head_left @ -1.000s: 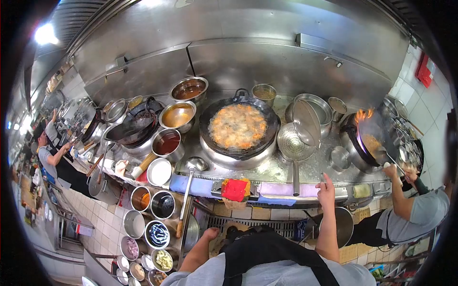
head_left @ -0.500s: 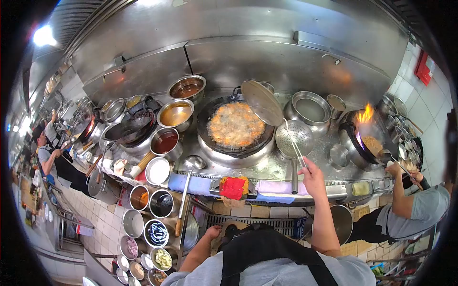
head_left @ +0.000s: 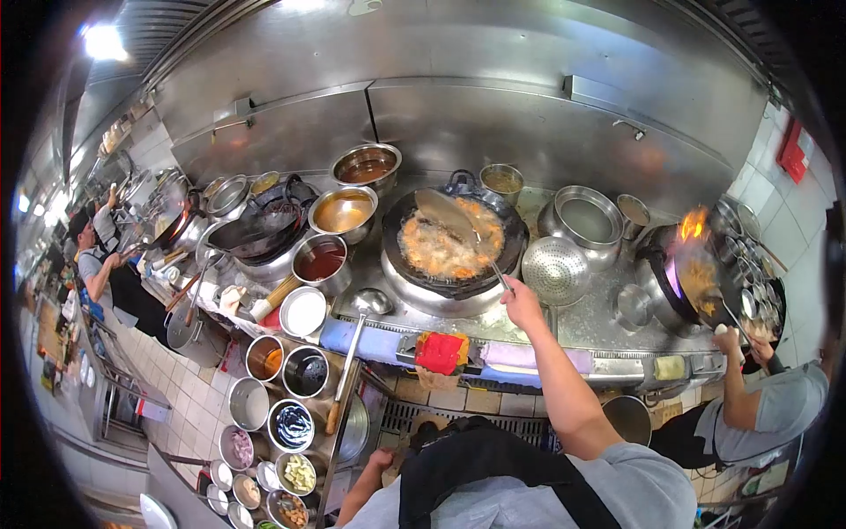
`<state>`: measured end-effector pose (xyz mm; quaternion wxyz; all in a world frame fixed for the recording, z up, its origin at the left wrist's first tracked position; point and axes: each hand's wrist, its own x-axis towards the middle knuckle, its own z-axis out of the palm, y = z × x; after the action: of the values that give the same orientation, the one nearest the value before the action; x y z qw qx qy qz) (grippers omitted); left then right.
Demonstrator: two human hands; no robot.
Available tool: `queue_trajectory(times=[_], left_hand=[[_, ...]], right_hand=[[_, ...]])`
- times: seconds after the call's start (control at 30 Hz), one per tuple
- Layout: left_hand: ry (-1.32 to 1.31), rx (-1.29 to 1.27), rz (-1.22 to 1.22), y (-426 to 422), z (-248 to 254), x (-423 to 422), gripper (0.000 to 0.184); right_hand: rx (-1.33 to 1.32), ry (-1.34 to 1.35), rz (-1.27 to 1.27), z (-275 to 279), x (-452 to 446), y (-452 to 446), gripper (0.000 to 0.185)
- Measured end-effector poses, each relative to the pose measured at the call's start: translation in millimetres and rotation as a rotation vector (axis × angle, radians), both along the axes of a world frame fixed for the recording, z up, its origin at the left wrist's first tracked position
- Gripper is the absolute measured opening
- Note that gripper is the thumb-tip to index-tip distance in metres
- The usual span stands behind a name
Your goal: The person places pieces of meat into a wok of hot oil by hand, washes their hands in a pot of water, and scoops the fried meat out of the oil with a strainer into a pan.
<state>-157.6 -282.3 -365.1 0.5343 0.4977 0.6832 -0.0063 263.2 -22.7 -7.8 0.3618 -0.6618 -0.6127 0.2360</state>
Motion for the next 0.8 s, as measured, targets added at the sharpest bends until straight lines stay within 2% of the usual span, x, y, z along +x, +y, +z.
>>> queue_trajectory(times=[0.07, 0.1, 0.13, 0.17, 0.23, 0.27, 0.33, 0.37, 0.43, 0.47, 0.5, 0.57, 0.6, 0.67, 0.73, 0.77, 0.8], left_hand=[[0.133, 0.374, -0.676, -1.9, -17.2, -8.0, 0.037], [0.131, 0.374, -0.676, -4.5, -15.1, -1.3, 0.037], [0.033, 0.164, -0.229, -10.2, -8.1, 10.4, 0.036], [-0.060, -0.050, 0.216, -13.8, -2.4, 16.2, 0.035], [-0.067, -0.021, 0.115, -13.7, -19.1, 11.7, 0.034], [-0.077, 0.010, 0.021, -14.5, -30.5, 9.6, 0.034], [0.043, 0.480, -0.420, -14.4, -16.2, 15.6, 0.033], [0.159, 0.748, -0.582, -15.0, -15.9, 16.5, 0.033], [0.059, 0.301, -0.290, -19.0, -18.2, 9.2, 0.034], [0.055, 0.112, -0.128, -14.8, 32.5, 17.9, 0.035], [0.053, 0.110, -0.125, -14.8, 21.9, 18.4, 0.035], [-0.014, -0.115, 0.050, -7.4, -9.4, 14.8, 0.038], [-0.015, -0.119, 0.049, 1.9, -23.2, 7.3, 0.038], [0.229, 0.190, -0.577, 19.5, -34.2, -3.6, 0.041], [0.191, 0.114, -0.294, 33.8, 4.7, 13.3, 0.041], [0.169, 0.090, -0.148, 42.1, 29.6, 23.6, 0.041], [0.169, 0.091, -0.153, 52.1, 37.5, 32.7, 0.041]], right_hand=[[0.066, 0.011, -0.022, 12.9, 3.1, -3.0, 0.036], [0.139, 0.033, -0.033, 7.2, 10.7, -0.4, 0.036], [0.136, 0.031, -0.036, 10.1, 18.3, -3.7, 0.036], [0.110, 0.154, -0.068, 17.3, 25.2, -9.6, 0.036], [0.080, 0.362, -0.094, 21.6, 41.5, -16.5, 0.037], [0.079, 0.362, -0.095, 20.5, 49.3, -22.8, 0.037], [0.042, 0.542, -0.194, 33.6, 57.2, -42.9, 0.039], [0.040, 0.541, -0.191, 30.8, 64.0, -48.6, 0.039], [0.118, 0.464, -0.232, 21.7, 79.8, -62.7, 0.039], [0.116, 0.461, -0.229, 16.8, 85.6, -69.3, 0.039], [0.162, 0.391, -0.260, 11.2, 91.0, -75.9, 0.038], [0.204, 0.318, -0.293, -2.0, 98.3, -92.0, 0.038], [0.232, 0.215, -0.326, -10.2, 100.6, -100.8, 0.038], [0.260, 0.111, -0.360, -20.2, 100.5, -118.9, 0.038], [0.040, 0.001, -0.445, -22.6, 95.4, -140.5, 0.039], [0.039, 0.000, -0.450, -34.7, 96.5, -148.1, 0.039], [0.168, -0.142, -0.425, -54.7, 99.2, -151.9, 0.040]])
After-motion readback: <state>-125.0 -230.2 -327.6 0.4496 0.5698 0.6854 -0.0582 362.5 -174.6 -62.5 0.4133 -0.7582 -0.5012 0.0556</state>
